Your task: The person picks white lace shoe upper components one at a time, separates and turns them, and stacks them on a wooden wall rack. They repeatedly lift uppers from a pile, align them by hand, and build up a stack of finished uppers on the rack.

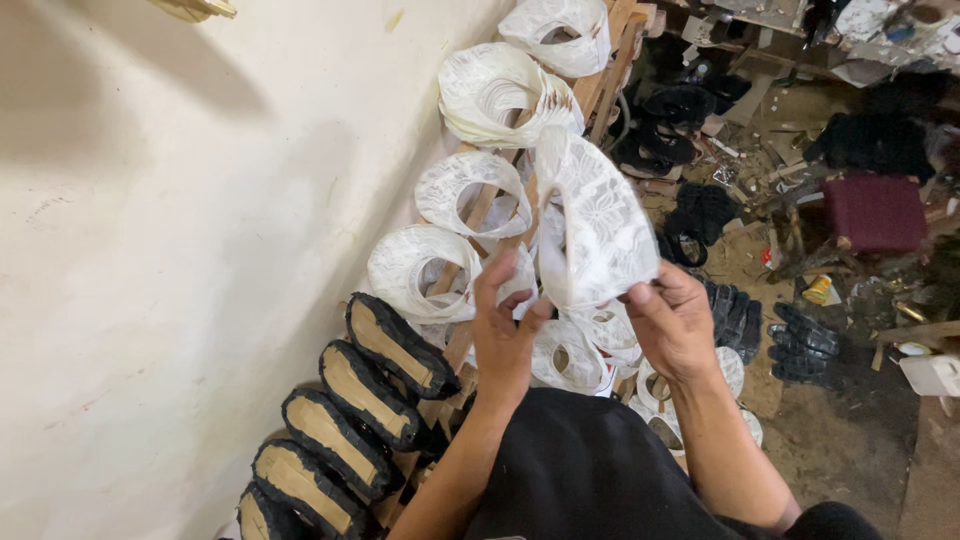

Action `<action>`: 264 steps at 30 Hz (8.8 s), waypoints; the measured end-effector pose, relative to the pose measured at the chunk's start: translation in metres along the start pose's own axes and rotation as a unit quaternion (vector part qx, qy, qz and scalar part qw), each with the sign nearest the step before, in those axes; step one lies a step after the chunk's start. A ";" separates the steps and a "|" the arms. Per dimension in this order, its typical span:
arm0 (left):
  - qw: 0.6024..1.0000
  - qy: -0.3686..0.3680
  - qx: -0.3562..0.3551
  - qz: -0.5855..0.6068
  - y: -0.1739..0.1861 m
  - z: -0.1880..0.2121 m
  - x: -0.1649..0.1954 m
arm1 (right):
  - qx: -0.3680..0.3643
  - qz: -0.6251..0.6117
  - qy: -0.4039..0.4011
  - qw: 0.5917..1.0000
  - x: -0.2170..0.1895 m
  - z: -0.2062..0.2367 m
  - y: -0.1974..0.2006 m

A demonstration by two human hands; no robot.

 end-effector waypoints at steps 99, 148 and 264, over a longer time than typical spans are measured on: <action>0.991 0.115 0.061 -0.014 0.045 -0.017 -0.048 | 0.137 0.581 0.238 0.766 -0.050 -0.292 0.001; 0.992 0.007 0.127 0.012 0.004 -0.024 0.003 | -0.059 0.556 0.037 0.828 -0.003 -0.032 -0.074; 0.884 0.416 0.175 -0.120 0.043 0.084 -0.305 | 0.421 0.077 -0.145 0.892 0.120 -0.046 0.203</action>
Point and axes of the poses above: each hand's wrist, its own z-axis away from the middle knuckle, its own y-axis out of the back of the hand, x = y × z, the point moved 4 cm from there along -z, towards the middle knuckle, and after that the axes turned 14 degrees about -y, right-handed, at the moved point
